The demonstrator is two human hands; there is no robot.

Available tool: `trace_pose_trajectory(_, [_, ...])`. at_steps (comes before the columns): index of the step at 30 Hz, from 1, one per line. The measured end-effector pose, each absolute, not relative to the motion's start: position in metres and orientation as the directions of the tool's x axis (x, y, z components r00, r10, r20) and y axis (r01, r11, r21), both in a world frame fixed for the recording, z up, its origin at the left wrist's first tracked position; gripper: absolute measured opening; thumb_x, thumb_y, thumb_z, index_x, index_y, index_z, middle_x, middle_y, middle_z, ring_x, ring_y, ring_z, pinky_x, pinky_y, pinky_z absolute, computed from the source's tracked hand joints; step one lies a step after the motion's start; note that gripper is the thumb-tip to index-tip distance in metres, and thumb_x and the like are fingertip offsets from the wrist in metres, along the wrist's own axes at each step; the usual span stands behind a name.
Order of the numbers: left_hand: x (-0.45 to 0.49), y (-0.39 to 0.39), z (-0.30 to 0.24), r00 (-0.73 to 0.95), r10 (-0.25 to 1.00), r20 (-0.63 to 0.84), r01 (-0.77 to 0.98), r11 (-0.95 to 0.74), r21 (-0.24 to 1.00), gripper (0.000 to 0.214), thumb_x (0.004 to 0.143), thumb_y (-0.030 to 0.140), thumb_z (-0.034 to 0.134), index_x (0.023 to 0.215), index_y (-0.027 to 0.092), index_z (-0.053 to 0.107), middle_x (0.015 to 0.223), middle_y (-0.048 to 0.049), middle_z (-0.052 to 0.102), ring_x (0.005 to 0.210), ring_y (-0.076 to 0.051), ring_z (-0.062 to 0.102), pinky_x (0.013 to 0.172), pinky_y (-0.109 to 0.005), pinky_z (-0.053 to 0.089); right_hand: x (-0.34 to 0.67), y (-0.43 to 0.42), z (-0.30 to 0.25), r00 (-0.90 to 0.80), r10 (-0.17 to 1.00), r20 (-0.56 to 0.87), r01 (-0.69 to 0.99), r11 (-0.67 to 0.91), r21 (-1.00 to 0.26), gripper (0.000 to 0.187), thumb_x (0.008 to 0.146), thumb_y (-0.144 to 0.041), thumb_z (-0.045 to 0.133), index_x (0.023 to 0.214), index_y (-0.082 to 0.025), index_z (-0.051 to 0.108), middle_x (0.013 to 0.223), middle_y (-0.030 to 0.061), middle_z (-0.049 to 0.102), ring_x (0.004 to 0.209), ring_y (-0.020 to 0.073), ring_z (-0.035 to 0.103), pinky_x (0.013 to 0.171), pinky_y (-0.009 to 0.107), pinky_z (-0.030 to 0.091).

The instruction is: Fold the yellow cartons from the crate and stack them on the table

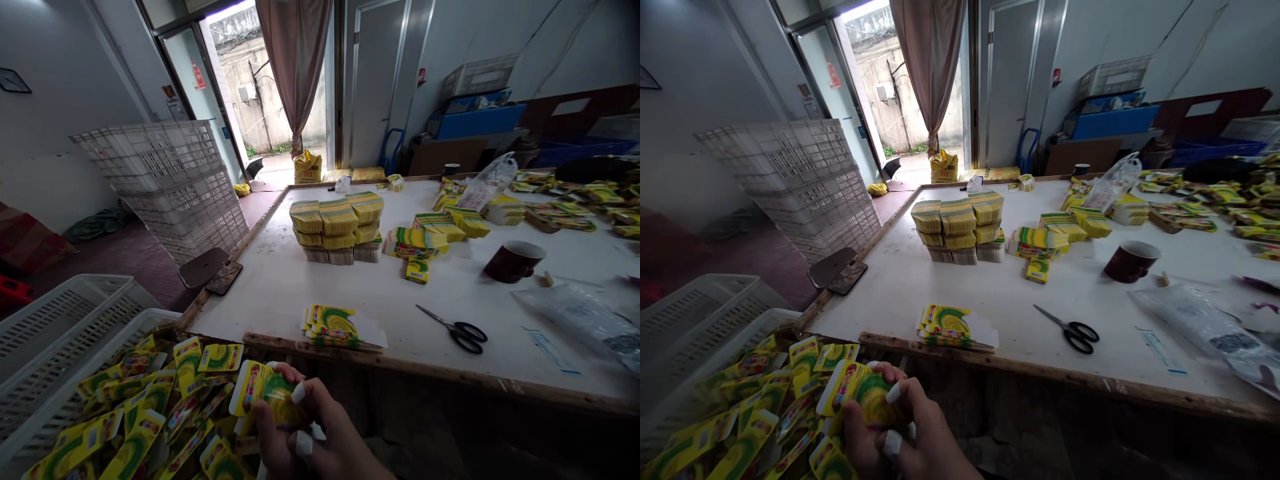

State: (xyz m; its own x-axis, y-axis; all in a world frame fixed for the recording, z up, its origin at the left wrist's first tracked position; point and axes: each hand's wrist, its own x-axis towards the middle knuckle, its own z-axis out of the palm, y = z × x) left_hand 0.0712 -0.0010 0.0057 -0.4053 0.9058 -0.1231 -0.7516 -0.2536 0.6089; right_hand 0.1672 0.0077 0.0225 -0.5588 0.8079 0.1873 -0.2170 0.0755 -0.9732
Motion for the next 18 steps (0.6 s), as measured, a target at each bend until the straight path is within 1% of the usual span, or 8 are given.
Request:
trace_pose_trajectory(2, [0.068, 0.002, 0.002, -0.452, 0.880, -0.143, -0.754, -0.292, 0.589, 0.046, 0.059, 0.057, 0.075, 0.081, 0.019, 0.062, 0.074, 0.0001, 0.054, 0.068, -0.015, 0.056, 0.064, -0.025, 0.053, 0.167, 0.008, 0.018, -0.564, 0.807, 0.173, -0.151, 0.104, -0.983, 0.037, 0.070, -0.014, 0.063, 0.103, -0.023, 0.048, 0.099, 0.0009, 0.058, 0.084, 0.0157, 0.052, 0.073, 0.024, 0.041])
trace_pose_trajectory(4, [0.065, 0.003, -0.007, -0.498, 0.850, -0.169, -0.725, -0.301, 0.619, 0.048, 0.058, 0.062, 0.074, 0.080, 0.021, 0.062, 0.072, 0.0020, 0.054, 0.065, -0.013, 0.055, 0.060, -0.021, 0.052, 0.166, 0.010, 0.012, -0.571, 0.810, 0.131, -0.121, 0.075, -0.990, 0.043, 0.066, -0.018, 0.070, 0.103, -0.023, 0.049, 0.080, -0.0045, 0.052, 0.070, 0.0121, 0.045, 0.062, 0.022, 0.037])
trace_pose_trajectory(7, [0.062, -0.001, -0.022, -0.500, 0.829, -0.249, -0.655, -0.175, 0.735, 0.056, 0.056, 0.067, 0.071, 0.089, 0.022, 0.064, 0.078, -0.0012, 0.059, 0.075, -0.018, 0.060, 0.064, -0.024, 0.053, 0.167, 0.015, 0.006, -0.516, 0.856, 0.037, -0.141, -0.042, -0.989, 0.038, 0.068, -0.024, 0.072, 0.099, -0.021, 0.050, 0.071, -0.0071, 0.043, 0.064, 0.0106, 0.037, 0.057, 0.021, 0.032])
trace_pose_trajectory(10, [0.061, -0.006, -0.030, -0.546, 0.779, -0.307, -0.520, -0.029, 0.853, 0.058, 0.057, 0.064, 0.072, 0.092, 0.019, 0.064, 0.086, -0.0059, 0.063, 0.083, -0.024, 0.062, 0.067, -0.029, 0.054, 0.171, 0.020, 0.008, -0.464, 0.886, 0.004, -0.128, -0.063, -0.990, 0.034, 0.073, -0.026, 0.070, 0.100, -0.021, 0.050, 0.067, -0.0074, 0.042, 0.063, 0.0105, 0.036, 0.056, 0.021, 0.031])
trace_pose_trajectory(12, [0.059, -0.007, -0.030, -0.584, 0.763, -0.279, -0.424, 0.008, 0.906, 0.055, 0.057, 0.059, 0.074, 0.093, 0.018, 0.063, 0.087, -0.0060, 0.064, 0.083, -0.024, 0.063, 0.067, -0.030, 0.054, 0.175, 0.021, 0.012, -0.461, 0.887, 0.020, -0.073, -0.016, -0.997, 0.031, 0.076, -0.025, 0.067, 0.102, -0.021, 0.052, 0.068, -0.0069, 0.043, 0.062, 0.0106, 0.037, 0.057, 0.021, 0.032])
trace_pose_trajectory(14, [0.056, -0.005, -0.027, -0.582, 0.793, -0.180, -0.329, -0.027, 0.944, 0.055, 0.055, 0.058, 0.076, 0.091, 0.019, 0.061, 0.082, -0.0041, 0.063, 0.076, -0.022, 0.062, 0.063, -0.029, 0.053, 0.177, 0.018, 0.017, -0.469, 0.880, 0.070, -0.019, 0.070, -0.997, 0.025, 0.080, -0.022, 0.061, 0.104, -0.021, 0.053, 0.072, -0.0051, 0.048, 0.065, 0.0113, 0.042, 0.059, 0.021, 0.035])
trace_pose_trajectory(16, [0.052, -0.003, -0.024, -0.578, 0.814, -0.057, -0.244, -0.106, 0.964, 0.054, 0.054, 0.060, 0.076, 0.087, 0.020, 0.060, 0.076, -0.0011, 0.061, 0.067, -0.018, 0.060, 0.059, -0.027, 0.051, 0.176, 0.014, 0.019, -0.506, 0.852, 0.138, 0.002, 0.161, -0.987, 0.024, 0.083, -0.020, 0.056, 0.106, -0.021, 0.053, 0.081, -0.0018, 0.054, 0.071, 0.0130, 0.049, 0.065, 0.022, 0.039])
trace_pose_trajectory(18, [0.050, -0.001, -0.021, -0.592, 0.806, 0.005, -0.192, -0.147, 0.970, 0.051, 0.055, 0.060, 0.076, 0.083, 0.022, 0.059, 0.071, 0.0014, 0.059, 0.061, -0.015, 0.056, 0.055, -0.025, 0.049, 0.174, 0.011, 0.020, -0.543, 0.819, 0.186, 0.000, 0.221, -0.975, 0.023, 0.082, -0.019, 0.054, 0.106, -0.020, 0.053, 0.088, 0.0009, 0.058, 0.077, 0.0146, 0.053, 0.068, 0.023, 0.042])
